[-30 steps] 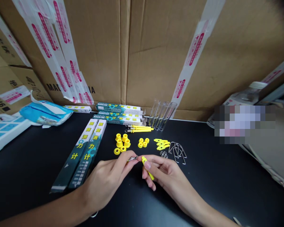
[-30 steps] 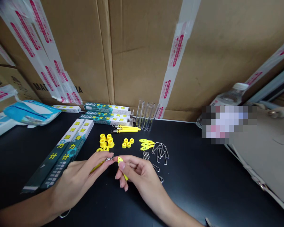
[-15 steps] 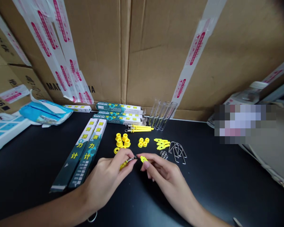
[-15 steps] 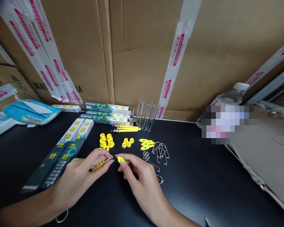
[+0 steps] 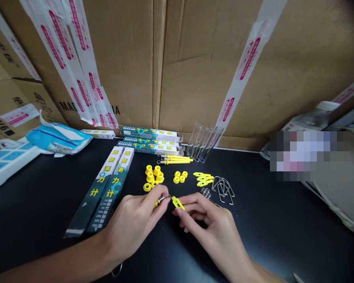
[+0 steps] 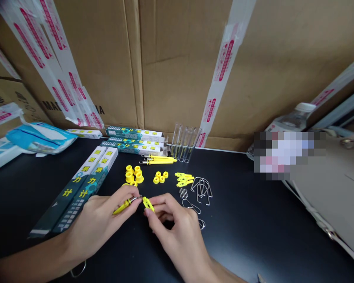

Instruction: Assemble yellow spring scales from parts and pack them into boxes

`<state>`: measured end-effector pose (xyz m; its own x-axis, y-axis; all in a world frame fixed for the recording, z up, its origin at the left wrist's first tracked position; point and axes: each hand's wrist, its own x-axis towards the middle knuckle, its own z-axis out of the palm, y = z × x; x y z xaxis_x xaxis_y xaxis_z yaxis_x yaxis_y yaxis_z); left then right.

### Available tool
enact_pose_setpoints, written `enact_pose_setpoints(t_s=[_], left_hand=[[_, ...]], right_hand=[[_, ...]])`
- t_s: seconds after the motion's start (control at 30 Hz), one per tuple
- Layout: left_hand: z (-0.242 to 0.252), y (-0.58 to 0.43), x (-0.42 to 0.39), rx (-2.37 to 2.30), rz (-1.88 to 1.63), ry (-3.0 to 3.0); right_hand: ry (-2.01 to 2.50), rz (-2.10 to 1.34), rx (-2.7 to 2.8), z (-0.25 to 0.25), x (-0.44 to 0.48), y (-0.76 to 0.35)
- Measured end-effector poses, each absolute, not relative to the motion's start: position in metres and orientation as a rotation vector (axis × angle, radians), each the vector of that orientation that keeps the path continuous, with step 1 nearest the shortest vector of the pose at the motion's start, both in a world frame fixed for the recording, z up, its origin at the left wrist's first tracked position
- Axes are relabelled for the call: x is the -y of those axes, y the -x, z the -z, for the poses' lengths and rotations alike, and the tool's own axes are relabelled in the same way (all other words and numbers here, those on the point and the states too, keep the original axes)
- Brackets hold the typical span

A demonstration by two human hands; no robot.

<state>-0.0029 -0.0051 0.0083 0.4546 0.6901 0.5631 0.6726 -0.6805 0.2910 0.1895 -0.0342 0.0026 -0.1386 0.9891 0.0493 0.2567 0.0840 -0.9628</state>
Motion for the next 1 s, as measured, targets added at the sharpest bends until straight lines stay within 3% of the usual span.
enact_pose_setpoints(t_s=[0.5, 1.0], left_hand=[[-0.0084, 0.0028, 0.0044, -1.227, -1.044, -2.649], [-0.0108, 0.0007, 0.0096, -1.163, -1.039, -2.782]], right_hand=[[1.269, -1.215, 1.481, -0.0050, 0.0330, -0.1874], [1.321, -1.047, 1.569, -0.0068, 0.0389, -0.1839]])
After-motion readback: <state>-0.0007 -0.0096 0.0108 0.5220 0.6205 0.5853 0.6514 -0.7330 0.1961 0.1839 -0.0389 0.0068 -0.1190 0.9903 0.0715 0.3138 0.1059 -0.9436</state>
